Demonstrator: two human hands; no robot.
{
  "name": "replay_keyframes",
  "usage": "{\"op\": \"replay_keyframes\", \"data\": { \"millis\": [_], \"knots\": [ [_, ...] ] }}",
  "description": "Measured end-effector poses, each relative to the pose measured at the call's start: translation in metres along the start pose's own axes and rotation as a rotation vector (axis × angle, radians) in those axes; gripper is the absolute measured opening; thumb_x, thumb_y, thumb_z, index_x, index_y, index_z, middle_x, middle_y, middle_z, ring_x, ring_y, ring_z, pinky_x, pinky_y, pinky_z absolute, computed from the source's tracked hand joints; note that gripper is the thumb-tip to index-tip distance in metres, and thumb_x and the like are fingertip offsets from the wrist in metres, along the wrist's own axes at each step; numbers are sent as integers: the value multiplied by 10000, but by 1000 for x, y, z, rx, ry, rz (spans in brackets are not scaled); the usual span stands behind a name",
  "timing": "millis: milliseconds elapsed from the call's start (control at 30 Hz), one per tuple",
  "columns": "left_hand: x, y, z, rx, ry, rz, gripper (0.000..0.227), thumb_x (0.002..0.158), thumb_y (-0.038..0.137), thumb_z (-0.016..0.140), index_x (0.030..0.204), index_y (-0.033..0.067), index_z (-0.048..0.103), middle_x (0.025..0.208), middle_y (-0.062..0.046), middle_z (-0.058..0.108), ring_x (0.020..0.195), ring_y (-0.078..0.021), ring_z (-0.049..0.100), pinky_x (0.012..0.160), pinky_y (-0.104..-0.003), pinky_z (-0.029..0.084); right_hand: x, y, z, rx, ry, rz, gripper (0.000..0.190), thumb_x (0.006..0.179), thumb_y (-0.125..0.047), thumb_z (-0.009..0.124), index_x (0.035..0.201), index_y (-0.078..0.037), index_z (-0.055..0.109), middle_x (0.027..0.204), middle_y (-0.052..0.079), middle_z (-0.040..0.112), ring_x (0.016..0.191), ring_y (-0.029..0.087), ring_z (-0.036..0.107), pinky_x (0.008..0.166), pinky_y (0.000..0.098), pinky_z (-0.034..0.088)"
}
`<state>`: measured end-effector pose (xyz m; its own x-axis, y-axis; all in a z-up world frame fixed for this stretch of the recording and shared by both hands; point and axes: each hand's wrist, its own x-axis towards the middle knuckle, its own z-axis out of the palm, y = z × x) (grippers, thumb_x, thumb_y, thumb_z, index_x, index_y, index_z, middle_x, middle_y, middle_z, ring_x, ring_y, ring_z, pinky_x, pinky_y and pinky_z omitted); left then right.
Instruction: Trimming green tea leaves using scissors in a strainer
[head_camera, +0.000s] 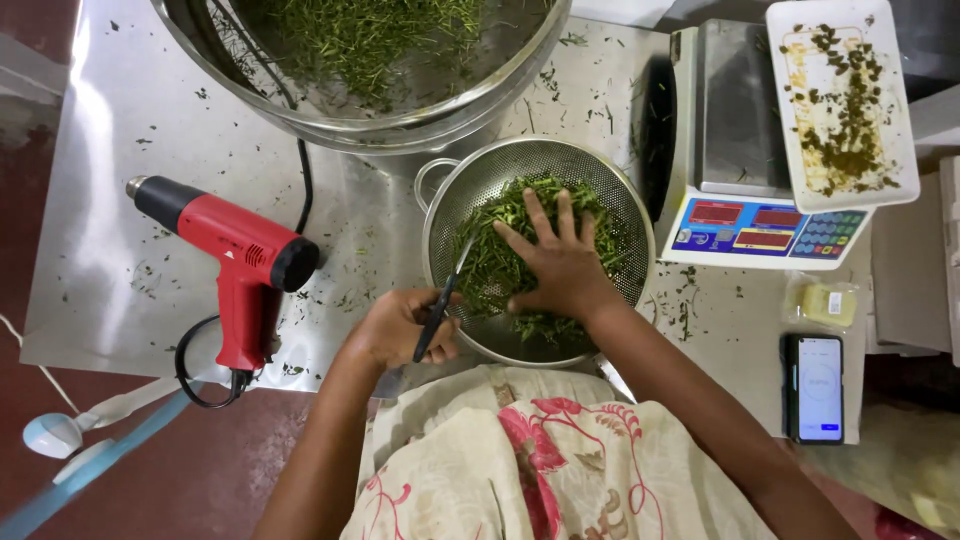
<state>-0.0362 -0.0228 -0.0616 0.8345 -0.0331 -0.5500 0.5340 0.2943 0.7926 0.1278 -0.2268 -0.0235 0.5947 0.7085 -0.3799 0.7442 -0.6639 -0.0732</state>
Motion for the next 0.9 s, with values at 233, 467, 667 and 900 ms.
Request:
{"op": "replay_keyframes", "data": {
  "millis": [233, 467, 667, 900],
  "knots": [
    [3, -3, -5, -20, -43, 34, 522, 818, 20, 734, 1316, -99, 629, 666, -303, 730, 497, -301, 733, 454, -341, 626, 55, 64, 41, 169, 450, -18, 504, 748, -367, 807, 1229, -296, 671, 1249, 81, 525, 1036, 465, 597, 700, 597, 593],
    [1, -3, -7, -10, -60, 81, 514, 845, 42, 727, 1327, -104, 625, 682, -292, 738, 517, -292, 743, 471, -353, 643, 30, 55, -2, 432, 581, 6, 411, 946, -159, 735, 1352, -158, 673, 1229, 147, 673, 1204, 380, 619, 1010, 508, 485],
    [1, 12, -7, 85, -55, 31, 491, 834, 42, 722, 1300, -95, 646, 691, -284, 743, 530, -294, 746, 496, -352, 655, 26, 28, 0, 288, 662, -264, 375, 888, -40, 748, 1216, -221, 736, 1195, 90, 719, 1216, 361, 582, 1053, 471, 413],
    [2, 7, -9, 100, -54, 30, 504, 837, 86, 751, 1299, -86, 649, 697, -264, 751, 545, -285, 754, 506, -354, 666, 10, 13, 30, 257, 281, -413, 85, 763, -238, 798, 770, -288, 730, 803, 23, 675, 841, 384, 604, 731, 539, 502]
  ]
}}
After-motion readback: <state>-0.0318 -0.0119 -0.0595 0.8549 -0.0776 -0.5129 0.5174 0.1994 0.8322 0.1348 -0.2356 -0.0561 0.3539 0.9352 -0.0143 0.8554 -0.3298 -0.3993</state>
